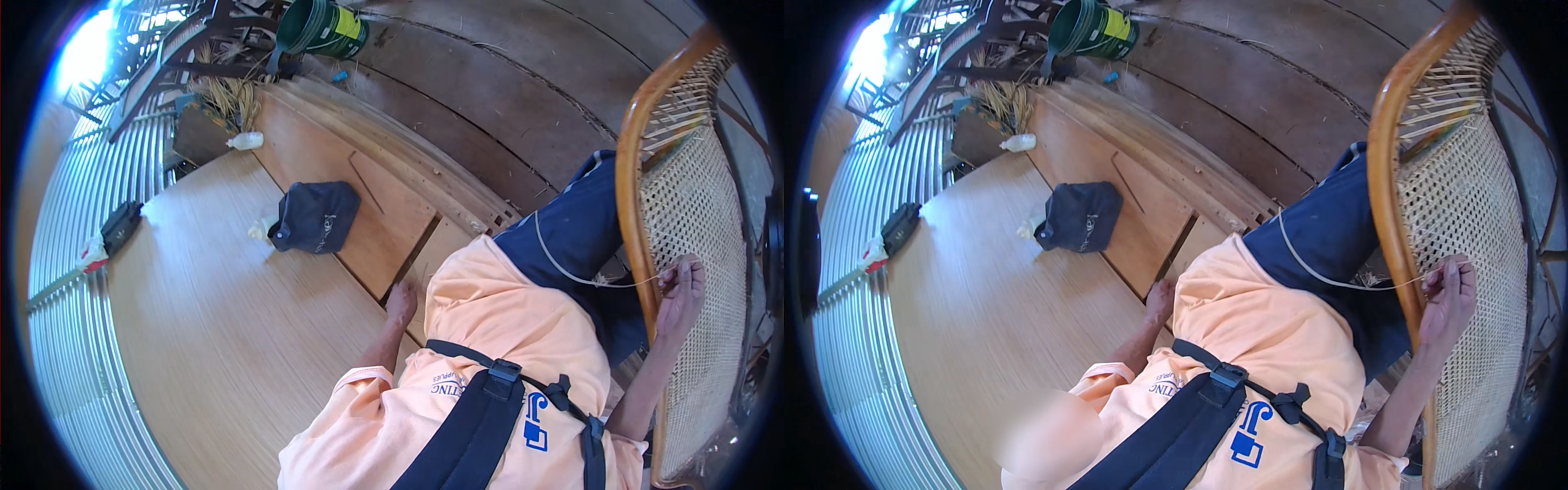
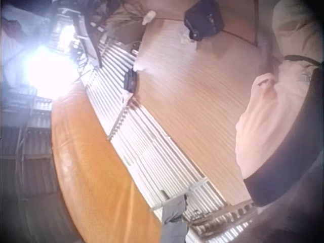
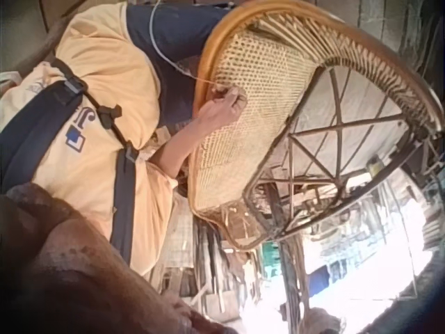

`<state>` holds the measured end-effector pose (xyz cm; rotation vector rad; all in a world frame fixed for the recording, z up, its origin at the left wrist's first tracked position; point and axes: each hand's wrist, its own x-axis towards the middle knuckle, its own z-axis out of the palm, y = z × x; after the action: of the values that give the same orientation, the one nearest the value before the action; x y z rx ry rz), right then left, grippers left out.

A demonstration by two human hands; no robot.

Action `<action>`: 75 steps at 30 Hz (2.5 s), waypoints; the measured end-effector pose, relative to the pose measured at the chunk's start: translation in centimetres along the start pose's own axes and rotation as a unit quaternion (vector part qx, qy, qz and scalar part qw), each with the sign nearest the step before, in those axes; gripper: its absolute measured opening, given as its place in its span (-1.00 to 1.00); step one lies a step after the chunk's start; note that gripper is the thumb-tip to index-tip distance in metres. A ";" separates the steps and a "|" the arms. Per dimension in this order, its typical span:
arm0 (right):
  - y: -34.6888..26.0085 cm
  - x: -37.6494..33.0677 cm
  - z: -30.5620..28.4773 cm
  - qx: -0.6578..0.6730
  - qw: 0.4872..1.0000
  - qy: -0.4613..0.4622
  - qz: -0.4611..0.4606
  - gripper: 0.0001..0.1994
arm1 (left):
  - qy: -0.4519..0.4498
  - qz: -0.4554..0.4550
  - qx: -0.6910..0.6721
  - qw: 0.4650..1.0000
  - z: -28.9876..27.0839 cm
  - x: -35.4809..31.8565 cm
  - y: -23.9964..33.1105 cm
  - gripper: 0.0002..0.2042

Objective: Repairing a rattan chair by weaving new rattan strips into the frame.

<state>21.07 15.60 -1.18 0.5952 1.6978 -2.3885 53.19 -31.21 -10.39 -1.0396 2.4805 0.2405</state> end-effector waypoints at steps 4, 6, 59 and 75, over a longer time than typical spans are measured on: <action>0.7 -1.1 0.8 -0.041 0.997 0.056 0.045 -0.95 | -0.101 -0.085 -0.027 0.991 -0.2 0.4 1.1 -0.77; 0.7 -1.2 0.8 -0.099 0.991 0.070 0.048 -0.96 | -0.018 -0.065 -0.042 0.997 -0.8 -0.4 1.8 -0.79; 1.6 0.9 -1.6 0.067 0.989 -0.124 -0.041 -0.94 | 0.208 -0.114 -0.011 0.971 2.8 -1.8 4.9 -0.87; 1.3 0.7 -1.4 0.070 0.989 -0.124 -0.047 -0.93 | 0.114 -0.114 -0.144 0.976 5.3 -2.0 -1.0 -0.77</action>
<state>21.24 16.47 -2.98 0.2253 1.4951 -2.5374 56.88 -28.92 -14.19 -1.5386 2.5453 0.4406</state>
